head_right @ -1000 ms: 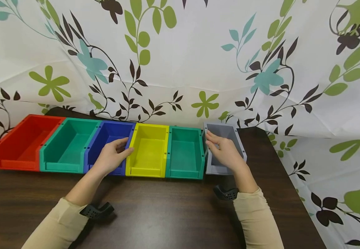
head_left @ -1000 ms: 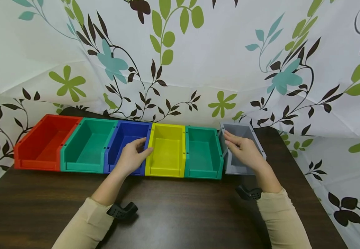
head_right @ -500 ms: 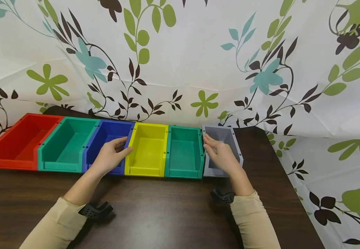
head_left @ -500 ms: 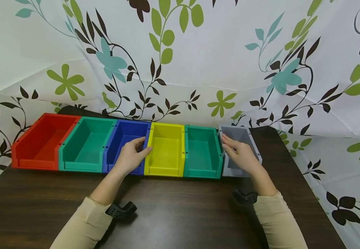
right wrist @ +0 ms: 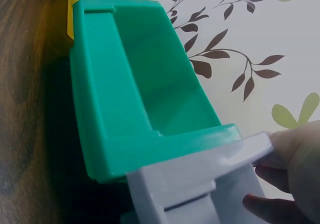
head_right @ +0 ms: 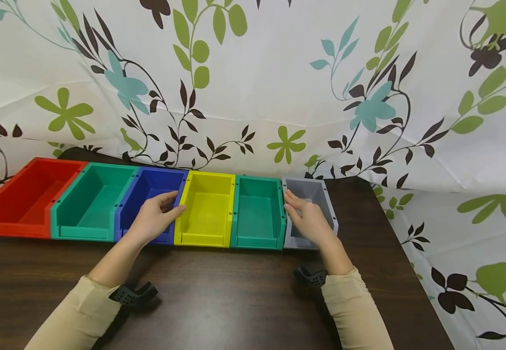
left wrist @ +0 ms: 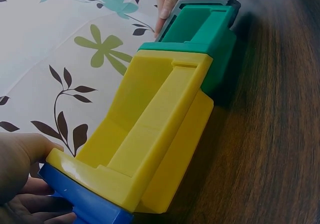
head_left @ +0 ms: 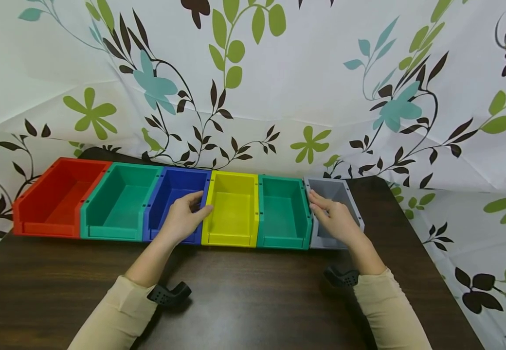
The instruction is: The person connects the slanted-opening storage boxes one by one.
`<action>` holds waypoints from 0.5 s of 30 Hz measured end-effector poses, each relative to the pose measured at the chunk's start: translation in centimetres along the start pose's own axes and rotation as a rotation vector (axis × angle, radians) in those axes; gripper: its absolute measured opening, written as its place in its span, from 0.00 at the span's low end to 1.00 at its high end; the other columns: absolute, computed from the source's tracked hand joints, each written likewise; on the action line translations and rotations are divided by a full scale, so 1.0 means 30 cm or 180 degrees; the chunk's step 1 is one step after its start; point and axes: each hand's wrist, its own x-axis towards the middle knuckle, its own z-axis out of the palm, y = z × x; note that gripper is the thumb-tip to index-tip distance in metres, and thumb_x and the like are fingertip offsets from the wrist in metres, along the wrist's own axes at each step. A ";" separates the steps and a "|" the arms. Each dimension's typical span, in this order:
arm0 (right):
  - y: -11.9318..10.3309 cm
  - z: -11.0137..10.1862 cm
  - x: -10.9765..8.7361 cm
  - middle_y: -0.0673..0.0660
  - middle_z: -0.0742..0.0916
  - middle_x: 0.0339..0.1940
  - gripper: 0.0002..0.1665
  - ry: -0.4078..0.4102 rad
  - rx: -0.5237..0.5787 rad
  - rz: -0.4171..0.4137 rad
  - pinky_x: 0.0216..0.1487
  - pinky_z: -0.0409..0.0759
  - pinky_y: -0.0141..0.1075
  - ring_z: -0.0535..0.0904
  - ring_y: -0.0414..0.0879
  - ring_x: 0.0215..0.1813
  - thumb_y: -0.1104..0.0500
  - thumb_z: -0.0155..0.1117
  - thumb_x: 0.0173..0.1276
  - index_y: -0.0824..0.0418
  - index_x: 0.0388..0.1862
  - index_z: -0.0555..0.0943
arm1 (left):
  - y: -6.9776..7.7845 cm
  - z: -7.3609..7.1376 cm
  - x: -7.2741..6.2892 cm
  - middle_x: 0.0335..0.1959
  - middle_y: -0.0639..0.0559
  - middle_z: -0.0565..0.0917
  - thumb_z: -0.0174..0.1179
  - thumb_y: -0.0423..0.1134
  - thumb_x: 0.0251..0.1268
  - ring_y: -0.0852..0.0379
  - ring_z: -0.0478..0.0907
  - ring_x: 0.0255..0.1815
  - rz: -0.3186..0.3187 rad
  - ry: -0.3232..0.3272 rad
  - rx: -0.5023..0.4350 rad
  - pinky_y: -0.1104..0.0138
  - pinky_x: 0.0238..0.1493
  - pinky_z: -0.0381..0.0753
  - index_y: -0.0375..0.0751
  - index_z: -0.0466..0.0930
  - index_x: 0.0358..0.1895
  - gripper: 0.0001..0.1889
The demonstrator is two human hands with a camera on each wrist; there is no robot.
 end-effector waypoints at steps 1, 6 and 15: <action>0.000 0.001 0.002 0.59 0.70 0.69 0.26 -0.0011 0.0015 0.0013 0.43 0.74 0.42 0.68 0.58 0.67 0.57 0.51 0.74 0.66 0.67 0.67 | 0.001 -0.002 -0.001 0.69 0.36 0.66 0.55 0.47 0.68 0.40 0.68 0.67 -0.0004 0.0008 0.0005 0.49 0.62 0.71 0.34 0.60 0.70 0.32; -0.007 0.014 0.011 0.59 0.70 0.70 0.26 -0.0037 0.0023 0.0125 0.56 0.77 0.50 0.67 0.58 0.68 0.57 0.52 0.73 0.66 0.67 0.67 | 0.005 -0.009 -0.005 0.69 0.36 0.66 0.55 0.47 0.68 0.40 0.68 0.67 -0.0017 0.0036 0.0010 0.50 0.62 0.72 0.35 0.60 0.70 0.33; -0.024 0.017 -0.002 0.59 0.64 0.74 0.38 -0.0265 -0.0256 0.0406 0.49 0.79 0.50 0.72 0.61 0.65 0.43 0.54 0.70 0.63 0.71 0.62 | 0.013 0.009 -0.002 0.68 0.36 0.67 0.55 0.46 0.68 0.40 0.68 0.66 -0.0036 0.0095 0.0024 0.49 0.63 0.71 0.34 0.60 0.70 0.32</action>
